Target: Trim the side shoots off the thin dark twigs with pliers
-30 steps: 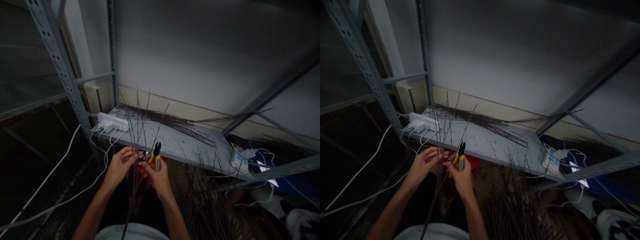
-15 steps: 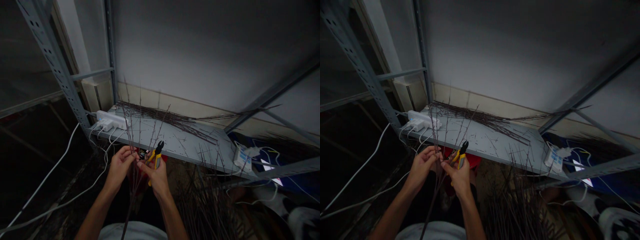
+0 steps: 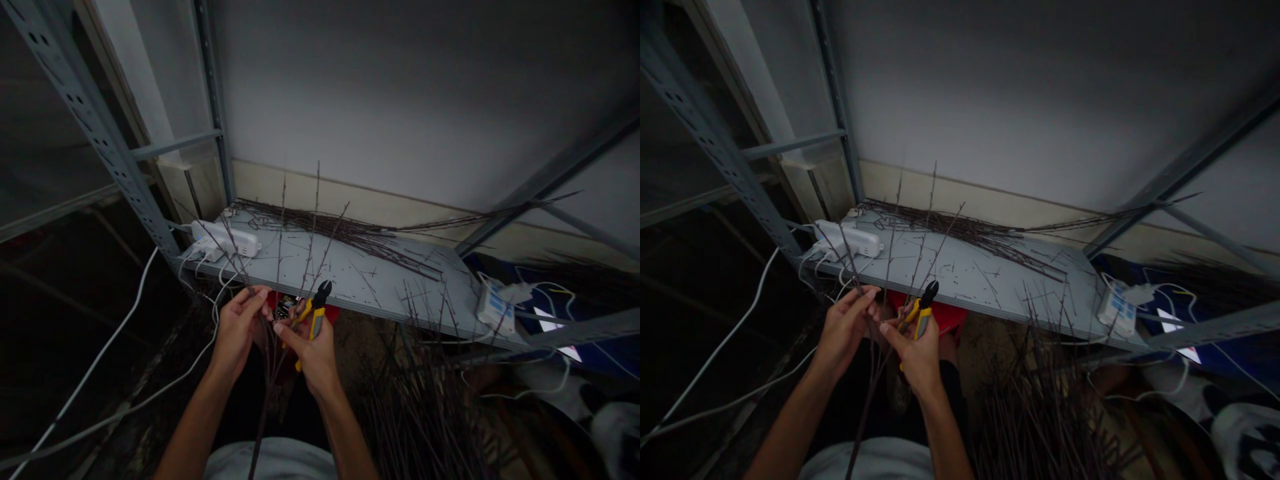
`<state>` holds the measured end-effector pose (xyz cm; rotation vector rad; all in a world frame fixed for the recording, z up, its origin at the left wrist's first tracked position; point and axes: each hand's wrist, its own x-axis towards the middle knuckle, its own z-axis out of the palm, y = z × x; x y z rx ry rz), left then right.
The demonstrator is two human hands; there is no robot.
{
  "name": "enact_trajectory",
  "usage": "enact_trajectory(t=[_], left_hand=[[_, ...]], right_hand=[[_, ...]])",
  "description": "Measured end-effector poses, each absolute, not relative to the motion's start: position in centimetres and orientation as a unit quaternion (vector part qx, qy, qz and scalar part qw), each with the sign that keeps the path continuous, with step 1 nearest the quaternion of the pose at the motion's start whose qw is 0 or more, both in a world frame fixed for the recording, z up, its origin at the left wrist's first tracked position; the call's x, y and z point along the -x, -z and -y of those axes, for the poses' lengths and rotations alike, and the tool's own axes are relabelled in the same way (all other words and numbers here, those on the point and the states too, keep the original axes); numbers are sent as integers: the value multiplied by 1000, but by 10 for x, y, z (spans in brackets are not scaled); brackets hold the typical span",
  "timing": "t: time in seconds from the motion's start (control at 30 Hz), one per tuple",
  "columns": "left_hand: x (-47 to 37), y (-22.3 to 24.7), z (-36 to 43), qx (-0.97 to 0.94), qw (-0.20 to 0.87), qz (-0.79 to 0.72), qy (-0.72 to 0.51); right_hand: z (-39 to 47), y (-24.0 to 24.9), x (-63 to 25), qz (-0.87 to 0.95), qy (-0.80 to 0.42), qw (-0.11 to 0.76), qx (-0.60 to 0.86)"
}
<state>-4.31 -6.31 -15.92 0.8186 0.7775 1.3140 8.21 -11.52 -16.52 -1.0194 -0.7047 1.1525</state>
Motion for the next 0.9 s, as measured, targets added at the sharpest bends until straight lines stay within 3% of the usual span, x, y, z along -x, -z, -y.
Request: enact_trajectory(t=[0.33, 0.9], left_hand=[[65, 162, 58, -439, 669, -381, -464], [63, 167, 68, -461, 712, -320, -422]], right_hand=[[115, 179, -87, 294, -521, 664, 448], [108, 180, -99, 375, -483, 637, 470]])
